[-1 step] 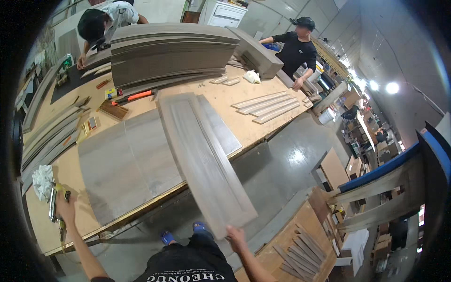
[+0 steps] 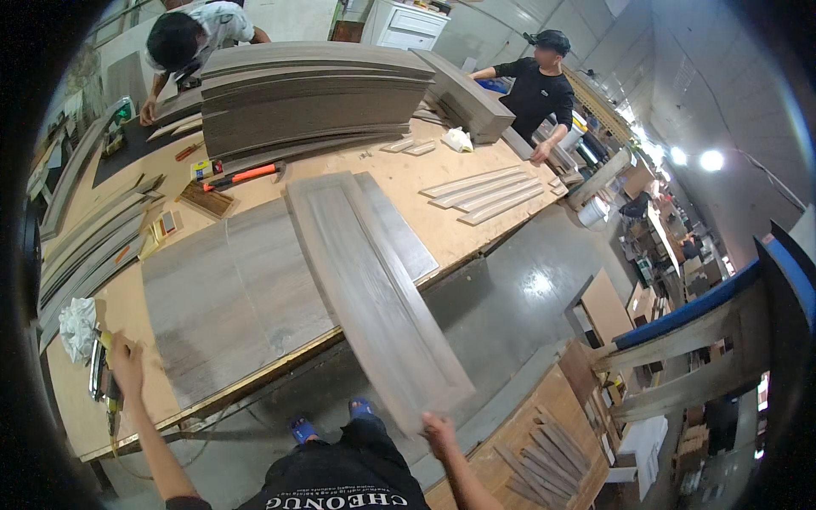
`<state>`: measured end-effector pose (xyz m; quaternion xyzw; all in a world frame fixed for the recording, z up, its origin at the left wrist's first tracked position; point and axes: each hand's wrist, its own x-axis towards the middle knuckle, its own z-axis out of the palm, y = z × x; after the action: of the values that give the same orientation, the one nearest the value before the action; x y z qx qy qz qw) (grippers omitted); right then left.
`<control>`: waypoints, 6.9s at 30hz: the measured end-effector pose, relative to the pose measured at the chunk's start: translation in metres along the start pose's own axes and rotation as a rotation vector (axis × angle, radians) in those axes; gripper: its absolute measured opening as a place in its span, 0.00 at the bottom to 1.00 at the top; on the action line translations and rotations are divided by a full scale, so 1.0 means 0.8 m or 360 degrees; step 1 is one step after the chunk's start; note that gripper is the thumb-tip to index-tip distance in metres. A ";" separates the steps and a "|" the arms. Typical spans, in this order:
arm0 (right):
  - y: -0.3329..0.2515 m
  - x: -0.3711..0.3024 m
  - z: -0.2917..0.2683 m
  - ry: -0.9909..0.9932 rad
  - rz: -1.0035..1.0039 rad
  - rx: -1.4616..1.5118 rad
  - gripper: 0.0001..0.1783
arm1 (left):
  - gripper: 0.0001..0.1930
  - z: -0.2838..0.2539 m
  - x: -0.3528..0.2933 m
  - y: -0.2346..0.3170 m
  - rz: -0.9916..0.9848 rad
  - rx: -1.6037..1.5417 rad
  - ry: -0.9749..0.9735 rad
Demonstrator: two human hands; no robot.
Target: The person assembles wooden panels on a workbench by aligning wooden pieces, fastening them together using a pneumatic nail gun, and placing the assembled panels onto a nearby table.
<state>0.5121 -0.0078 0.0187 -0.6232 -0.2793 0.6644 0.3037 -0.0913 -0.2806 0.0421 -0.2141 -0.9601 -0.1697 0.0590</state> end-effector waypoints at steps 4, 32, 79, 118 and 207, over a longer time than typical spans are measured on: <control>-0.039 0.045 -0.126 0.0519 -0.0224 -0.0395 0.36 | 0.28 0.076 0.024 0.196 0.0440 -0.0592 -0.0103; -0.327 0.348 0.244 -0.0119 -0.1822 -0.2190 0.24 | 0.19 0.102 -0.240 0.156 -0.1296 -0.0272 0.0787; -0.045 0.028 0.426 -0.3208 -0.2328 -0.1855 0.33 | 0.21 0.101 -0.334 0.365 -0.1129 -0.1606 0.1238; -0.013 0.055 0.568 -0.2461 -0.2778 -0.1942 0.26 | 0.36 0.124 -0.325 0.351 -0.1036 -0.2729 0.1096; -0.029 0.007 0.437 -0.2982 -0.2642 -0.2112 0.33 | 0.22 0.025 -0.406 0.164 -0.0944 -0.1986 -0.0041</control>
<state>0.1646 0.0143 0.0561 0.3595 -0.9097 0.2042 -0.0396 0.2571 -0.2885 0.0025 0.0616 -0.7017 -0.6968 -0.1355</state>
